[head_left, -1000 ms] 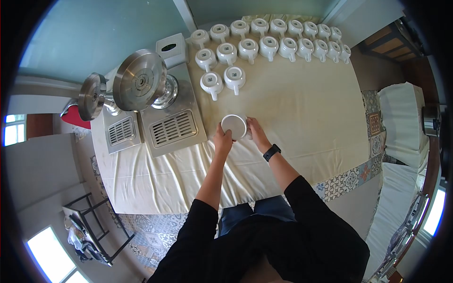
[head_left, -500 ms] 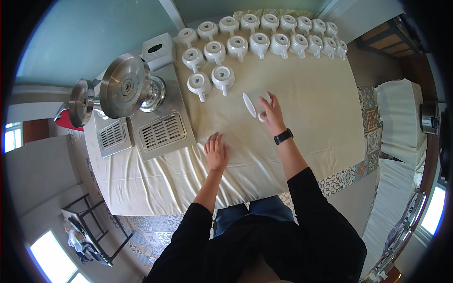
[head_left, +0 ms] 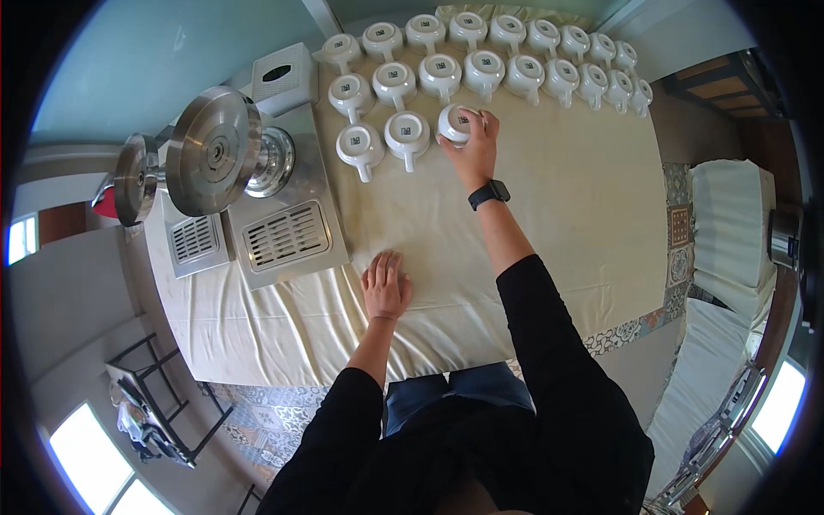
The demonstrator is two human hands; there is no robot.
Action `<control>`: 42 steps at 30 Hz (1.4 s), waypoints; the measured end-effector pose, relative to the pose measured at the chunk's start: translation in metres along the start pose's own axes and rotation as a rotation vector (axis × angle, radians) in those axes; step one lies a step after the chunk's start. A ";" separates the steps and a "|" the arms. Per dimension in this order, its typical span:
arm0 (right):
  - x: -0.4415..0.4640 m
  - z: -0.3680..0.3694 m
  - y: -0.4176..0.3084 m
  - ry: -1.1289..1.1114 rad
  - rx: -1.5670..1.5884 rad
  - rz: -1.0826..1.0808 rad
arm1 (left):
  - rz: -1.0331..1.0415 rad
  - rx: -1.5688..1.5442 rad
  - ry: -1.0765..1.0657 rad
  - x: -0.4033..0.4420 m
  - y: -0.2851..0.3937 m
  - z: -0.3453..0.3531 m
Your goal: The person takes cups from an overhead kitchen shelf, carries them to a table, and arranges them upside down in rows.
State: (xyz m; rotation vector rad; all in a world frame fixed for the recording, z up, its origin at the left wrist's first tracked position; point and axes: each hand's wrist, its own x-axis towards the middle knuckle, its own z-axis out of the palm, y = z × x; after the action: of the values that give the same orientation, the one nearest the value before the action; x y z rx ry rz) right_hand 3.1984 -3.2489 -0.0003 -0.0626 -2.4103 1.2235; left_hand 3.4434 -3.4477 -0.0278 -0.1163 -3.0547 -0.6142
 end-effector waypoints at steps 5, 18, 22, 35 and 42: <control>-0.001 0.013 0.000 0.000 -0.089 -0.039 | -0.009 0.004 -0.007 0.000 0.000 0.000; -0.007 0.022 0.003 0.022 -0.068 -0.028 | -0.006 0.003 0.013 0.000 0.001 0.000; -0.010 0.001 -0.009 -0.070 -0.108 -0.018 | 0.010 0.006 0.031 0.001 0.001 0.000; -0.310 -0.239 -0.051 -0.073 0.127 0.376 | 0.111 0.023 0.083 -0.009 -0.004 0.009; -0.505 -0.398 -0.076 0.031 0.023 0.799 | 0.183 -0.091 -0.113 -0.040 0.032 -0.008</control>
State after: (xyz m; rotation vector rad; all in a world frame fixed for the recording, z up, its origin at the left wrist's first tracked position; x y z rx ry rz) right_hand 3.8253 -3.1102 0.0832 -1.1126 -2.4010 1.5332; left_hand 3.4861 -3.4245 -0.0099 -0.4409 -3.0736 -0.7572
